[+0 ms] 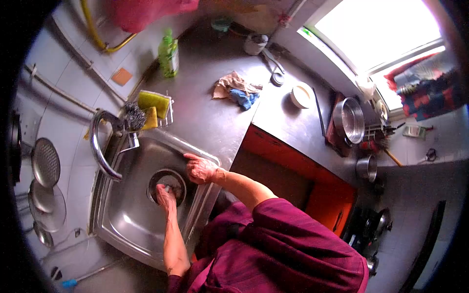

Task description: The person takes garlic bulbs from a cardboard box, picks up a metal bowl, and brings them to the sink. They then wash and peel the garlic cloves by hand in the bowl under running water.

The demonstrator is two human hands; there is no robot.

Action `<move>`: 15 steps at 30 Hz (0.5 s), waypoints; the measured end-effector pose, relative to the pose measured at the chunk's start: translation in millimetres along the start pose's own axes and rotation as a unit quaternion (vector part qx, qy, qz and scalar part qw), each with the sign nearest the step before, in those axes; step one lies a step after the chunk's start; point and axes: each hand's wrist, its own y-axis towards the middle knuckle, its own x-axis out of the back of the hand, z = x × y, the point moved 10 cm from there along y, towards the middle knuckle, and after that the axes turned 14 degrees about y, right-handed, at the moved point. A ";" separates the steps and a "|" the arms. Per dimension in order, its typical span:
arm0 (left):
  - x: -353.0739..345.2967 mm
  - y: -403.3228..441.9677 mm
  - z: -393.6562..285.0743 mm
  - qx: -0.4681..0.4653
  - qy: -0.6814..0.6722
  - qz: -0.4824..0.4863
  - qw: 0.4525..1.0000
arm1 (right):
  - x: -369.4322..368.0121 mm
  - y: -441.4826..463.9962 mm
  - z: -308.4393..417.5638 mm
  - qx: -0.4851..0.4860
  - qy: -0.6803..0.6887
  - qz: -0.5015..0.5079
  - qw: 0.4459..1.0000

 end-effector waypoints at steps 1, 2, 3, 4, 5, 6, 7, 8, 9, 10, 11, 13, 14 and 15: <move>-6.4 -0.1 3.9 0.006 -0.031 0.023 0.999 | -1.4 0.6 -0.2 0.004 -0.007 0.008 1.000; -2.9 -1.4 -1.6 -0.002 -0.036 0.032 0.999 | -1.6 1.7 -0.6 0.005 0.005 0.011 1.000; -11.9 0.9 0.3 -0.012 -0.059 0.016 0.998 | -2.2 0.6 -2.2 0.000 0.022 0.021 1.000; -20.0 -2.7 6.8 -0.013 -0.079 0.000 0.997 | -4.8 -1.3 -3.1 -0.001 0.010 0.049 0.999; -17.3 -2.9 11.2 0.042 -0.104 0.021 0.993 | -10.2 -1.8 -2.0 0.005 0.004 0.080 0.997; -0.8 -6.0 17.5 0.060 -0.205 -0.041 0.976 | -6.8 0.5 -0.3 0.005 0.006 0.066 0.998; -7.5 -6.1 33.7 0.109 -0.223 0.002 0.969 | -4.2 3.8 0.6 0.001 0.008 0.048 0.999; -16.2 -5.5 43.9 0.152 -0.248 0.043 0.956 | -6.3 5.6 -2.4 -0.005 0.009 0.037 0.999; -17.6 -17.2 51.6 0.253 -0.362 0.040 0.896 | -7.0 4.3 -5.5 -0.017 0.007 0.025 1.000; -28.1 -29.1 48.3 0.334 -0.561 0.028 0.757 | -9.3 5.0 -5.9 -0.029 -0.003 0.042 0.999; -37.9 -28.3 49.5 0.327 -0.656 0.024 0.680 | -6.4 7.8 -0.8 -0.024 -0.009 0.051 0.998; -42.1 -32.4 37.8 0.274 -0.763 0.050 0.583 | -7.2 6.3 -1.1 -0.016 0.000 0.027 1.000; -39.0 -35.2 33.8 0.260 -0.777 0.058 0.571 | -8.2 5.7 -2.0 -0.021 0.005 0.028 0.999; -35.0 -35.8 28.6 0.243 -0.790 0.065 0.559 | -10.7 5.2 -2.0 -0.022 -0.010 0.043 0.999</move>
